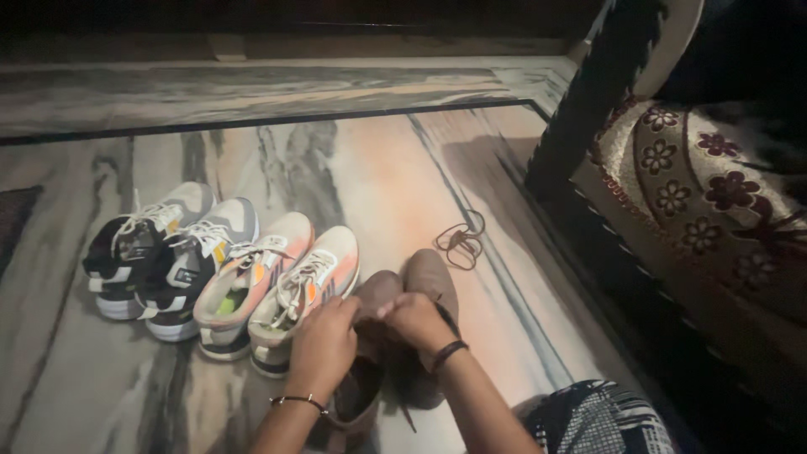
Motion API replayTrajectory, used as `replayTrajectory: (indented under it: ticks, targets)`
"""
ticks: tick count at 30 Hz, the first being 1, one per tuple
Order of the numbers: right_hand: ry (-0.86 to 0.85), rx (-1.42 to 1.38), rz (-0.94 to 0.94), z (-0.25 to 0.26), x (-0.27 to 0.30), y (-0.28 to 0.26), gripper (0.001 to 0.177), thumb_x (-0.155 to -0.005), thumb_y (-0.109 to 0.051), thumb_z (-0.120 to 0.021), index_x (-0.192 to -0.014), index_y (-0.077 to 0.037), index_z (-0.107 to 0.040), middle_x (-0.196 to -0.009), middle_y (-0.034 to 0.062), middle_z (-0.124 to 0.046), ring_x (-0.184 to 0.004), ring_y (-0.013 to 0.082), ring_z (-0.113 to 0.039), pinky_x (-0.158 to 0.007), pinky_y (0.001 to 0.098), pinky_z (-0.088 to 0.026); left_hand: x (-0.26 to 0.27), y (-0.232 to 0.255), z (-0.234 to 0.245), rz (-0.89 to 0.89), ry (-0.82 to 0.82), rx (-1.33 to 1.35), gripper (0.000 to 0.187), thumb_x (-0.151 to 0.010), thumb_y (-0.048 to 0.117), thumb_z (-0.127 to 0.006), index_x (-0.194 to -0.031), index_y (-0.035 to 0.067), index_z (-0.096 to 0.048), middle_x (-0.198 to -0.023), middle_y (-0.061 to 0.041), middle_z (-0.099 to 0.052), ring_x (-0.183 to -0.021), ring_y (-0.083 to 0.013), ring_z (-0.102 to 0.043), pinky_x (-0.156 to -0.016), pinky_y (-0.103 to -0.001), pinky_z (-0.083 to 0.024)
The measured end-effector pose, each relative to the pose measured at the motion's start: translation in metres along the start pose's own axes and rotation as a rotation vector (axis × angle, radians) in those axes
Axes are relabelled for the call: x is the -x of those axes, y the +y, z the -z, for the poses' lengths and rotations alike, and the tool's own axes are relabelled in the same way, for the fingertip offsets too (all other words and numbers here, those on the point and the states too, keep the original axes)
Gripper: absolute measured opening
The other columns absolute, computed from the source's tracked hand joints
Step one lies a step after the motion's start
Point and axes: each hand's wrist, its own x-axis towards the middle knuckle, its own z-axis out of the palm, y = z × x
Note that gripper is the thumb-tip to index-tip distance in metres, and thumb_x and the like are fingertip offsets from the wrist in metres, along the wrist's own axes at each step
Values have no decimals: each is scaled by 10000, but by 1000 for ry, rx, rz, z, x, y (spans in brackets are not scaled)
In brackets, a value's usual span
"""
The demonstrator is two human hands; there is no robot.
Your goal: The person unties the shoelaces of a pair of brown shoes. They pull the laces, loosen the knots, and remove the laces from the eyelets.
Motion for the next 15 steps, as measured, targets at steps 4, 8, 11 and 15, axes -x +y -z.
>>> replayTrajectory:
  ticks: [4, 8, 11, 15]
  targets:
    - [-128, -413, 43, 17, 7, 3, 255, -838, -162, -754, -1036, -12, -695, -858, 37, -671, -766, 173, -589, -691, 302, -482, 1, 0, 2, 4, 71, -48, 265, -733, 11, -636, -990, 72, -659, -974, -154, -676, -964, -400, -634, -833, -500, -503]
    - [-53, 6, 215, 10, 21, -15, 302, -720, -108, -828, -970, 1, -700, -842, 33, -706, -837, 183, -676, -735, 317, -534, -2, 1, -1, -7, 65, -139, 172, -757, 46, -634, -926, 76, -641, -935, -146, -659, -970, -387, -636, -849, -504, -509]
    - [119, 757, 380, 4, 36, -31, 256, -796, -253, -834, -905, -31, -773, -752, 67, -703, -784, 247, -704, -771, 359, -508, -5, 7, -6, 37, 93, -189, 203, -724, 75, -646, -926, 71, -638, -944, -150, -656, -932, -389, -629, -827, -503, -515]
    - [272, 304, 490, -2, 46, -44, 171, -736, -189, -834, -752, -44, -745, -730, 103, -694, -740, 258, -637, -689, 375, -496, -13, 5, -6, 70, 110, -269, 209, -720, 82, -663, -928, 87, -652, -966, -138, -664, -953, -378, -626, -827, -490, -524]
